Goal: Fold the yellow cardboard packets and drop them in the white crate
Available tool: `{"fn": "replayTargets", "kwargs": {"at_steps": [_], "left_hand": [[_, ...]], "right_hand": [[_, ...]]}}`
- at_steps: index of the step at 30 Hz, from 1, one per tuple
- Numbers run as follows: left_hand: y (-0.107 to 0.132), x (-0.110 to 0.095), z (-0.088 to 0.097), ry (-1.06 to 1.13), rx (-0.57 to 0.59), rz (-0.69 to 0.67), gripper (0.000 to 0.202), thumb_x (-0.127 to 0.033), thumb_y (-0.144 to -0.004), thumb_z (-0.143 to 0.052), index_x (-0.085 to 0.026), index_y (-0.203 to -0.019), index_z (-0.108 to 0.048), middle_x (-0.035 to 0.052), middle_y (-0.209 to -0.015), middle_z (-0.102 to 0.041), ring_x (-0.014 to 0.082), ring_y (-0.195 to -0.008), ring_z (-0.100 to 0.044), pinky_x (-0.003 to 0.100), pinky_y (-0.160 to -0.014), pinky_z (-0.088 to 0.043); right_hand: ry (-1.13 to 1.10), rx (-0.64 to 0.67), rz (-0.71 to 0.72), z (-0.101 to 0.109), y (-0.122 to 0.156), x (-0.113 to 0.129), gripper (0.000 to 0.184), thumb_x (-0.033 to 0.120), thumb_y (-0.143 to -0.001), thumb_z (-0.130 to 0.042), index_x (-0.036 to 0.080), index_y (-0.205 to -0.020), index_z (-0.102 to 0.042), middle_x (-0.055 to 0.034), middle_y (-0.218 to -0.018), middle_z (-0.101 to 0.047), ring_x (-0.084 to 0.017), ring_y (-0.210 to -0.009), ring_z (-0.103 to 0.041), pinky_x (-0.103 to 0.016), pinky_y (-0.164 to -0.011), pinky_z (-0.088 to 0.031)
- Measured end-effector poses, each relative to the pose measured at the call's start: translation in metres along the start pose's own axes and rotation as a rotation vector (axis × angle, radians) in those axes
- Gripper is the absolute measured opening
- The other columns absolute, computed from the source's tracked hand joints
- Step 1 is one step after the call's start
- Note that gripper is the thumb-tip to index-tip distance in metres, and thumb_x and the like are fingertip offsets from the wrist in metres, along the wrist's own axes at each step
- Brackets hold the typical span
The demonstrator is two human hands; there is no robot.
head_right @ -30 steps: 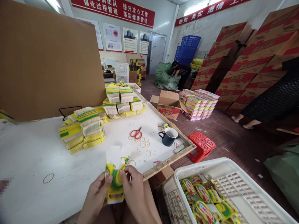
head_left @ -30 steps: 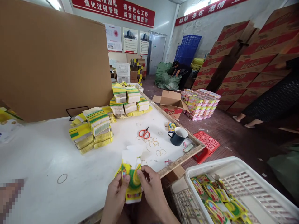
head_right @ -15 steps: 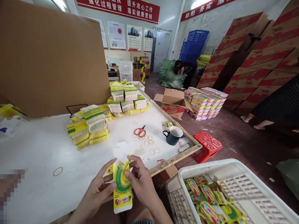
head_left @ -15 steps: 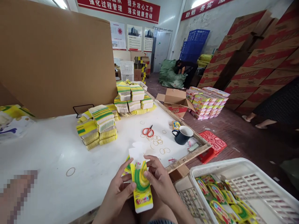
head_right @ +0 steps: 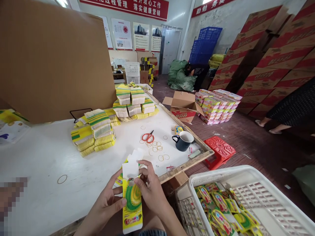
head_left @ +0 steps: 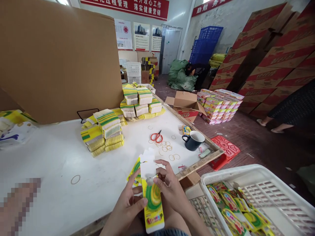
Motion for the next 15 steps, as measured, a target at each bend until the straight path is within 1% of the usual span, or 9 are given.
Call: {"fn": "replayTargets", "kwargs": {"at_steps": [1, 4, 5, 6, 8, 10, 11, 13, 15], "left_hand": [[-0.001, 0.002, 0.002, -0.009, 0.004, 0.005, 0.087, -0.034, -0.075, -0.077, -0.026, -0.143, -0.022, 0.0125, -0.11, -0.071, 0.0298, -0.088, -0.073, 0.039, -0.077, -0.055], [-0.003, 0.005, 0.008, -0.05, -0.05, -0.029, 0.068, -0.035, -0.078, -0.075, -0.026, -0.134, -0.037, 0.0127, -0.114, -0.07, 0.0298, -0.089, -0.073, 0.039, -0.076, -0.056], [-0.004, 0.005, 0.009, -0.068, -0.074, -0.05, 0.062, -0.035, -0.079, -0.073, -0.026, -0.13, -0.041, 0.0122, -0.116, -0.07, 0.0298, -0.09, -0.073, 0.04, -0.076, -0.057], [-0.005, 0.006, 0.009, -0.09, -0.09, -0.062, 0.056, -0.036, -0.08, -0.072, -0.027, -0.127, -0.045, 0.0118, -0.117, -0.07, 0.0299, -0.092, -0.072, 0.04, -0.077, -0.057], [-0.007, 0.006, 0.007, -0.14, -0.102, -0.078, 0.048, -0.036, -0.081, -0.071, -0.027, -0.123, -0.051, 0.011, -0.117, -0.07, 0.0302, -0.094, -0.072, 0.04, -0.078, -0.057], [-0.007, 0.006, 0.005, -0.188, -0.102, -0.097, 0.044, -0.035, -0.081, -0.07, -0.027, -0.121, -0.053, 0.0103, -0.118, -0.071, 0.0298, -0.093, -0.072, 0.04, -0.077, -0.058], [-0.007, 0.006, 0.003, -0.209, -0.092, -0.102, 0.043, -0.035, -0.082, -0.069, -0.027, -0.122, -0.053, 0.0101, -0.119, -0.07, 0.0295, -0.094, -0.072, 0.039, -0.077, -0.057], [-0.005, 0.006, 0.001, -0.229, -0.065, -0.098, 0.042, -0.034, -0.085, -0.065, -0.029, -0.125, -0.051, 0.0097, -0.122, -0.068, 0.0285, -0.097, -0.071, 0.038, -0.078, -0.057], [-0.003, 0.007, -0.001, -0.227, -0.043, -0.074, 0.042, -0.034, -0.087, -0.063, -0.03, -0.127, -0.049, 0.0097, -0.123, -0.068, 0.0279, -0.099, -0.07, 0.038, -0.08, -0.056]], "right_hand": [[0.002, -0.014, 0.009, 0.001, 0.0, 0.0, 0.032, 0.035, -0.095, -0.052, 0.024, -0.124, -0.047, -0.0009, -0.087, -0.059, -0.017, -0.075, -0.054, -0.028, -0.07, -0.043], [0.051, -0.086, 0.057, 0.008, 0.0, 0.001, 0.029, 0.041, -0.096, -0.048, 0.024, -0.118, -0.054, -0.0053, -0.1, -0.061, -0.019, -0.084, -0.056, -0.03, -0.076, -0.044], [0.05, -0.105, 0.064, 0.011, 0.0, 0.002, 0.032, 0.044, -0.096, -0.047, 0.023, -0.119, -0.054, -0.0053, -0.098, -0.061, -0.019, -0.084, -0.056, -0.03, -0.076, -0.044], [0.031, -0.096, 0.047, 0.012, 0.0, 0.002, 0.034, 0.046, -0.096, -0.045, 0.023, -0.12, -0.053, -0.004, -0.092, -0.06, -0.019, -0.081, -0.055, -0.03, -0.074, -0.044], [-0.023, 0.004, -0.044, 0.012, -0.001, 0.002, 0.034, 0.047, -0.096, -0.045, 0.021, -0.116, -0.055, 0.0001, -0.076, -0.056, -0.017, -0.071, -0.054, -0.028, -0.067, -0.044], [-0.027, 0.128, -0.147, 0.008, -0.001, 0.0, 0.026, 0.039, -0.092, -0.053, 0.021, -0.11, -0.056, 0.0041, -0.066, -0.052, -0.014, -0.061, -0.05, -0.025, -0.06, -0.041], [0.007, 0.16, -0.18, 0.006, -0.001, -0.002, 0.024, 0.032, -0.088, -0.057, 0.021, -0.109, -0.056, 0.0059, -0.064, -0.051, -0.013, -0.058, -0.047, -0.024, -0.057, -0.038], [0.142, 0.154, -0.202, 0.004, -0.002, -0.004, 0.033, 0.018, -0.081, -0.059, 0.023, -0.113, -0.053, 0.0091, -0.059, -0.049, -0.012, -0.053, -0.042, -0.022, -0.053, -0.033], [0.316, 0.12, -0.192, 0.003, -0.003, -0.007, 0.037, 0.012, -0.078, -0.056, 0.025, -0.112, -0.053, 0.0105, -0.054, -0.044, -0.013, -0.051, -0.041, -0.022, -0.052, -0.029]]}}
Point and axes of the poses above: each hand's wrist, its own y-axis away from the middle knuckle, its own z-axis out of the back of the hand, x = y × z, the point moved 3 cm from there along -y, towards the middle knuckle
